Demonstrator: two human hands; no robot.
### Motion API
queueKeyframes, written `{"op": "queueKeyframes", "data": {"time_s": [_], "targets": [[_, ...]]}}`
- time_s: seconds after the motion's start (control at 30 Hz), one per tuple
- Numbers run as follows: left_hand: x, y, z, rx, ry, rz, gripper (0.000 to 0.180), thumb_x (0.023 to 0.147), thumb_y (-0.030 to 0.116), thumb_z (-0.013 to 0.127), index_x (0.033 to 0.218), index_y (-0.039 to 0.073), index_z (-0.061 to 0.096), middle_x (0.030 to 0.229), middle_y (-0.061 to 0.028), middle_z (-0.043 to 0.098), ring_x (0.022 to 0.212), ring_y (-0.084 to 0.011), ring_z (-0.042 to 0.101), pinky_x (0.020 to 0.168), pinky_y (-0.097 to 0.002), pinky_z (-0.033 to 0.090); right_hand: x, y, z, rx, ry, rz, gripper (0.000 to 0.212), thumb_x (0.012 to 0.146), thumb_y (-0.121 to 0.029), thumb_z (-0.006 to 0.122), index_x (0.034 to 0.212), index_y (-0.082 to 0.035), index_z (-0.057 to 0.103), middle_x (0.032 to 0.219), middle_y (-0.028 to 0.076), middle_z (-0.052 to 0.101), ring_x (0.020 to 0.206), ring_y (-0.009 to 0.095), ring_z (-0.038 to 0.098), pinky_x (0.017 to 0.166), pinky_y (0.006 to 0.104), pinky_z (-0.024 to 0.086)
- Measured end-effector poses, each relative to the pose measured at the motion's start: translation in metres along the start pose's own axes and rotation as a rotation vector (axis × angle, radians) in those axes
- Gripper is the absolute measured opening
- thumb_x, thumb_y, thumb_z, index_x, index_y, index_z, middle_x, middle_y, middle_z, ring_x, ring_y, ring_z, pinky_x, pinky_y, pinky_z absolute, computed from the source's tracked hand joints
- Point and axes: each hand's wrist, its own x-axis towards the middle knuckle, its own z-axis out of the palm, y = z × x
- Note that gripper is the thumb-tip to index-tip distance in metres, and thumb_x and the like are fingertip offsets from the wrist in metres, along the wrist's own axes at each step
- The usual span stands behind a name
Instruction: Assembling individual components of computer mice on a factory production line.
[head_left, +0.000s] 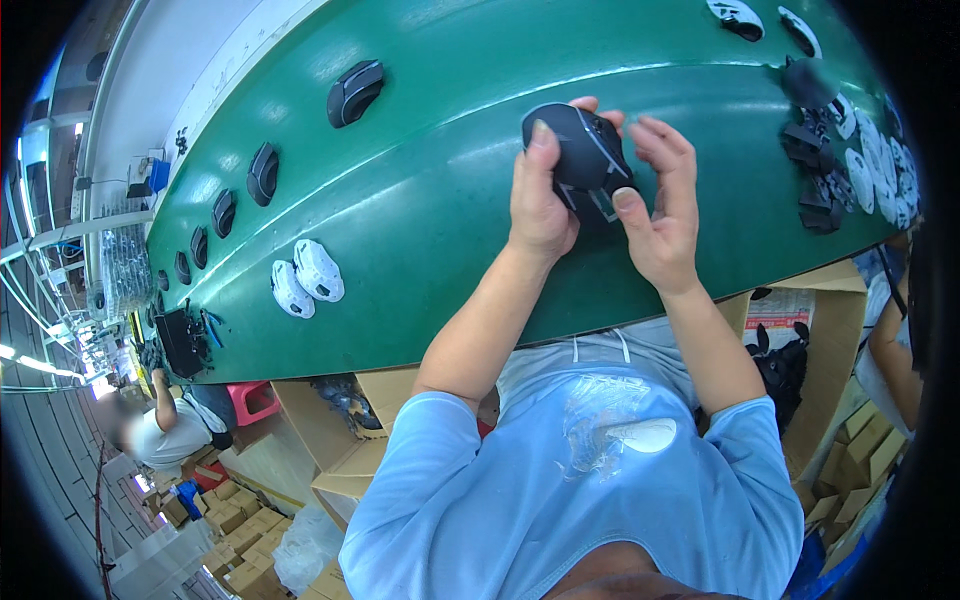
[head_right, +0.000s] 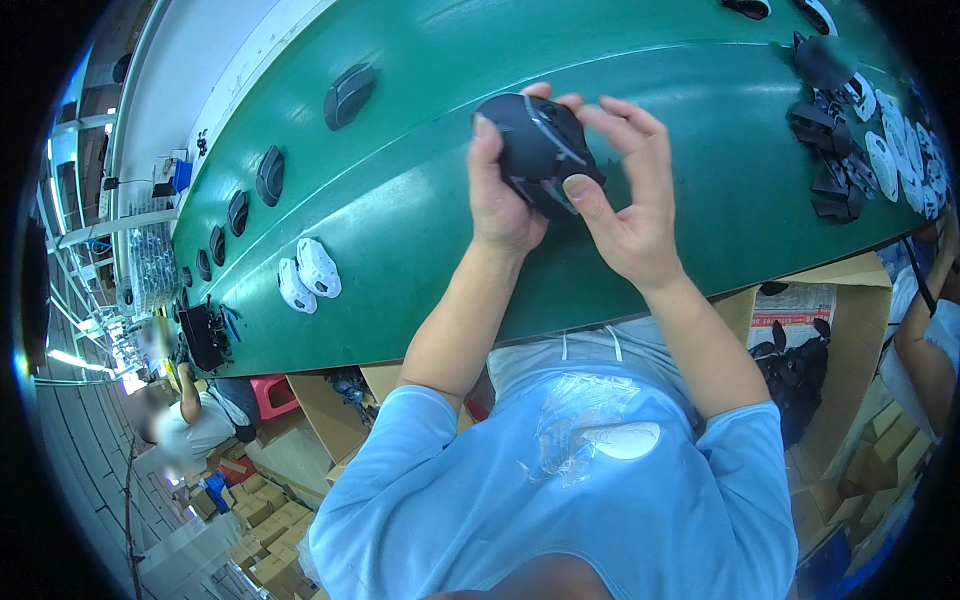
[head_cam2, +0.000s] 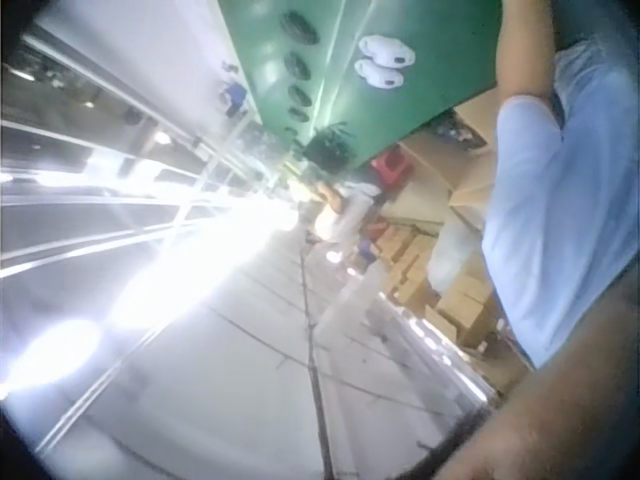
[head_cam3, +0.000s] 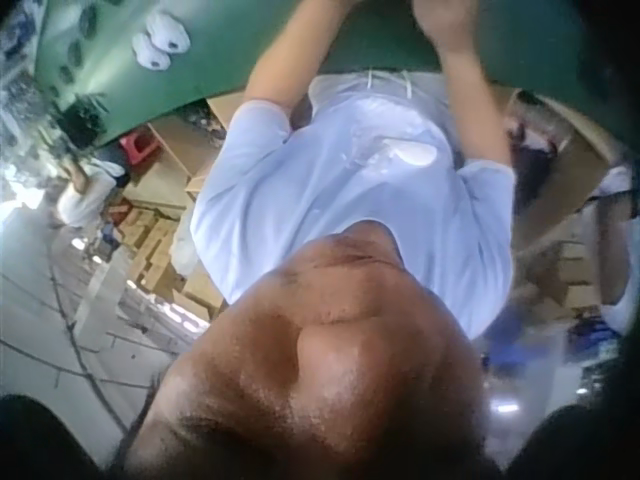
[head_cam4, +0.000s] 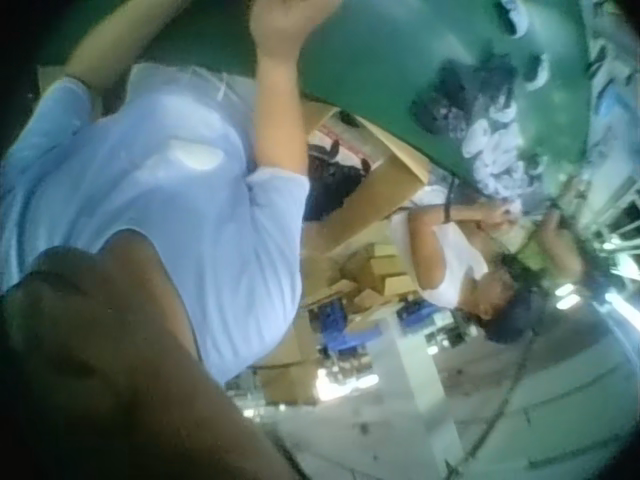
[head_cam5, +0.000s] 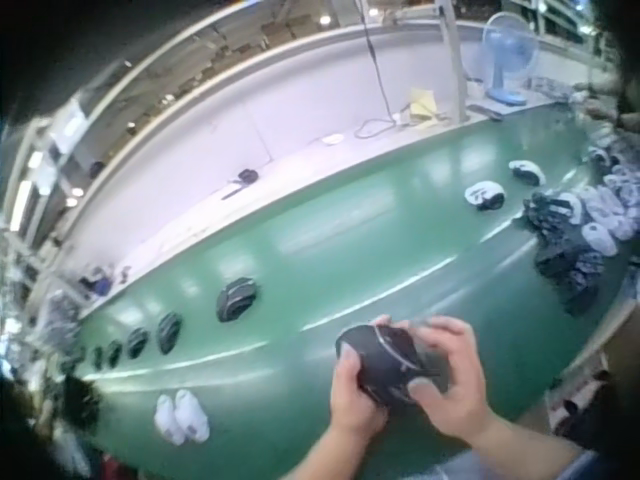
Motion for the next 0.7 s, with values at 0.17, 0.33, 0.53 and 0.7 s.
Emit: {"op": "queueKeyframes", "data": {"time_s": [0.17,0.33,0.53,0.7], "targets": [[0.001,0.002,0.006,-0.058,-0.054,0.041,0.07,0.095,0.059,0.05,0.134,0.001,0.05,0.122,-0.0197,0.062,0.116,-0.0325,0.061,0.096,-0.0422,0.055,-0.019,0.02,-0.003,0.565,-0.26,0.475,0.042,0.095,-0.034,0.073,0.112,0.003,0.062,0.094,0.004,0.063,0.085,0.01,0.059,0.08,0.0264,0.05],[0.003,-0.002,0.002,-0.11,-0.038,-0.014,0.068,0.096,0.057,0.05,0.134,0.0,0.05,0.124,-0.0201,0.061,0.118,-0.0328,0.061,0.098,-0.0433,0.054,-0.012,0.024,-0.008,0.382,-0.271,0.413,0.042,0.092,-0.032,0.077,0.112,0.002,0.063,0.096,0.005,0.063,0.087,0.011,0.062,0.076,0.027,0.051],[-0.001,-0.005,0.004,-0.014,0.047,0.031,0.064,0.098,0.053,0.048,0.135,0.001,0.047,0.127,-0.0188,0.059,0.118,-0.0313,0.06,0.099,-0.0449,0.053,-0.005,0.02,0.001,0.236,-0.247,0.276,0.061,0.079,-0.032,0.087,0.122,0.002,0.06,0.099,0.008,0.066,0.084,0.015,0.064,0.072,0.0284,0.052],[0.0,-0.006,0.0,0.0,0.061,0.055,0.061,0.099,0.052,0.047,0.134,0.002,0.048,0.126,-0.0183,0.059,0.121,-0.0316,0.058,0.102,-0.0448,0.051,-0.002,0.025,-0.003,-0.016,-0.291,0.179,0.07,0.073,-0.032,0.09,0.126,0.003,0.058,0.105,0.011,0.067,0.087,0.02,0.067,0.073,0.0291,0.053]]}}
